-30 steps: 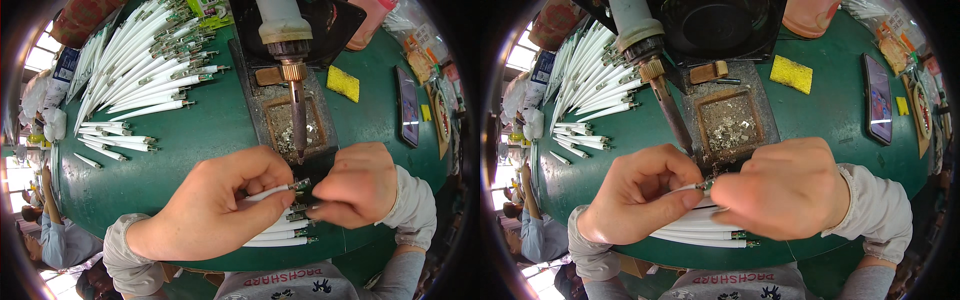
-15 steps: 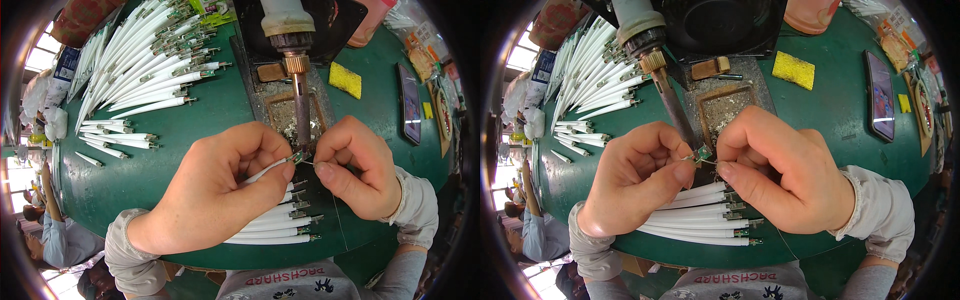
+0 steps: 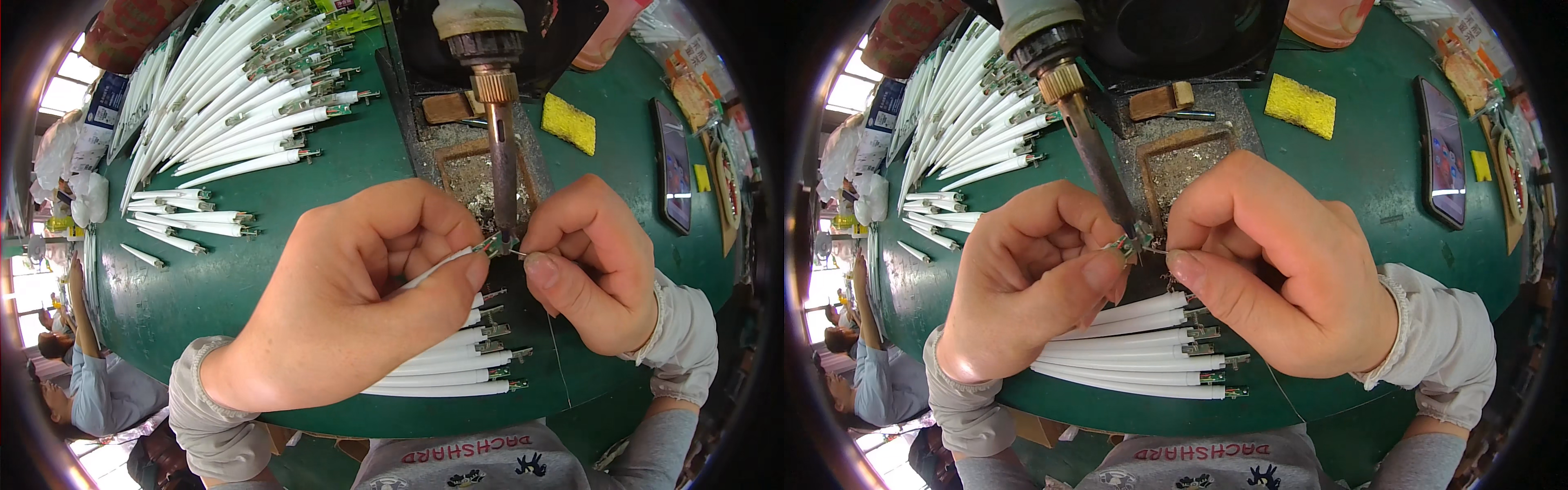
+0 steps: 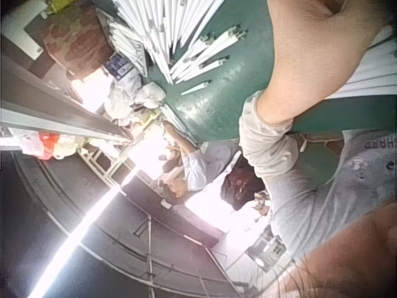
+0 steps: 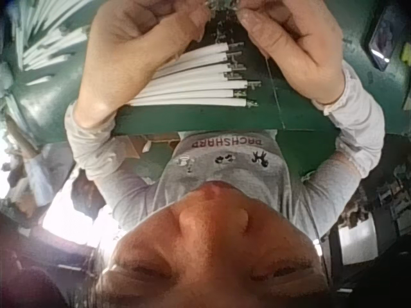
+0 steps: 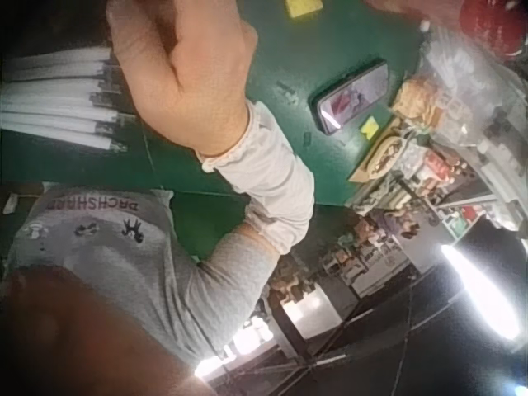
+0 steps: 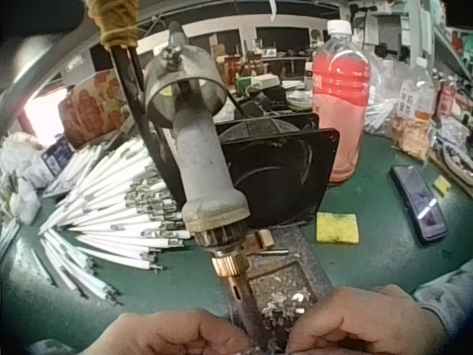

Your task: The person solders small electronic components onto light tubes or wires with a soldering iron and soldering wire.

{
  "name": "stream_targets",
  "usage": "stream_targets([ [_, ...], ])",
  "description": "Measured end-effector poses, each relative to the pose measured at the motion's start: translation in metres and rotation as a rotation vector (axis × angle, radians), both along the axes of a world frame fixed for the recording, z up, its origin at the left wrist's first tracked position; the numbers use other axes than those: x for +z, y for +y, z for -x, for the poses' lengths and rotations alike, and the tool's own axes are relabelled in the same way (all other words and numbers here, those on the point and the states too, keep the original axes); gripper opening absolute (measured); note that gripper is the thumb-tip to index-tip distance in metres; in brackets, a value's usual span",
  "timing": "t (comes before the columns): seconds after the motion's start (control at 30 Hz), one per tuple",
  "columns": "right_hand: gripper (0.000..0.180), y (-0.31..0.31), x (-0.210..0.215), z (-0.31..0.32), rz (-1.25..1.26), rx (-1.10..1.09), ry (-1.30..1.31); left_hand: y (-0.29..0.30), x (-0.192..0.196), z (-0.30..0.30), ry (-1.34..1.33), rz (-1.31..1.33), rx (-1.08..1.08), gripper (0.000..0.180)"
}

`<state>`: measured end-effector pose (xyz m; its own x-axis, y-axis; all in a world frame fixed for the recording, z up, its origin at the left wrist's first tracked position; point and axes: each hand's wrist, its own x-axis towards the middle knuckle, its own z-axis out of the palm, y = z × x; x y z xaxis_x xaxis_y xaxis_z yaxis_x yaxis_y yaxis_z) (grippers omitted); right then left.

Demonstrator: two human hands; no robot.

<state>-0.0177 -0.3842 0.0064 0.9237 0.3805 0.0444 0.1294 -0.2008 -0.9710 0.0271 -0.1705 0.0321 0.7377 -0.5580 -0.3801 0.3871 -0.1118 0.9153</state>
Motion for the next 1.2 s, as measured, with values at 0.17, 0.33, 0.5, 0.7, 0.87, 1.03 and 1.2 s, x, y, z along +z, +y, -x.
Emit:
stream_targets([
  [0.17, 0.016, -0.003, -0.001, -0.001, 0.022, -0.006, 0.041, 0.003, 0.004, -0.004, 0.091, -0.061, -0.012, 0.013],
  [0.33, 0.015, -0.004, -0.002, -0.002, 0.044, -0.014, 0.036, 0.002, -0.001, 0.002, -0.028, -0.062, -0.008, 0.014],
  [0.5, 0.017, -0.007, -0.005, -0.002, 0.024, -0.037, 0.054, 0.005, -0.007, 0.007, -0.152, -0.142, -0.094, 0.015],
  [0.7, 0.008, -0.007, -0.008, 0.002, -0.051, -0.138, 0.121, 0.009, -0.016, 0.019, -0.241, -0.173, -0.135, 0.016],
  [0.87, 0.009, -0.007, -0.011, 0.0, -0.036, -0.109, 0.027, 0.002, -0.032, 0.035, -1.21, -0.33, -0.29, 0.021],
  [1.03, 0.01, -0.008, -0.01, 0.003, -0.005, -0.1, 0.032, 0.0, -0.035, 0.035, -1.289, -0.376, -0.34, 0.025],
  [1.2, 0.01, -0.007, -0.011, 0.002, 0.037, -0.075, -0.019, 0.028, -0.024, -0.012, -1.609, -0.702, -0.21, 0.022],
])
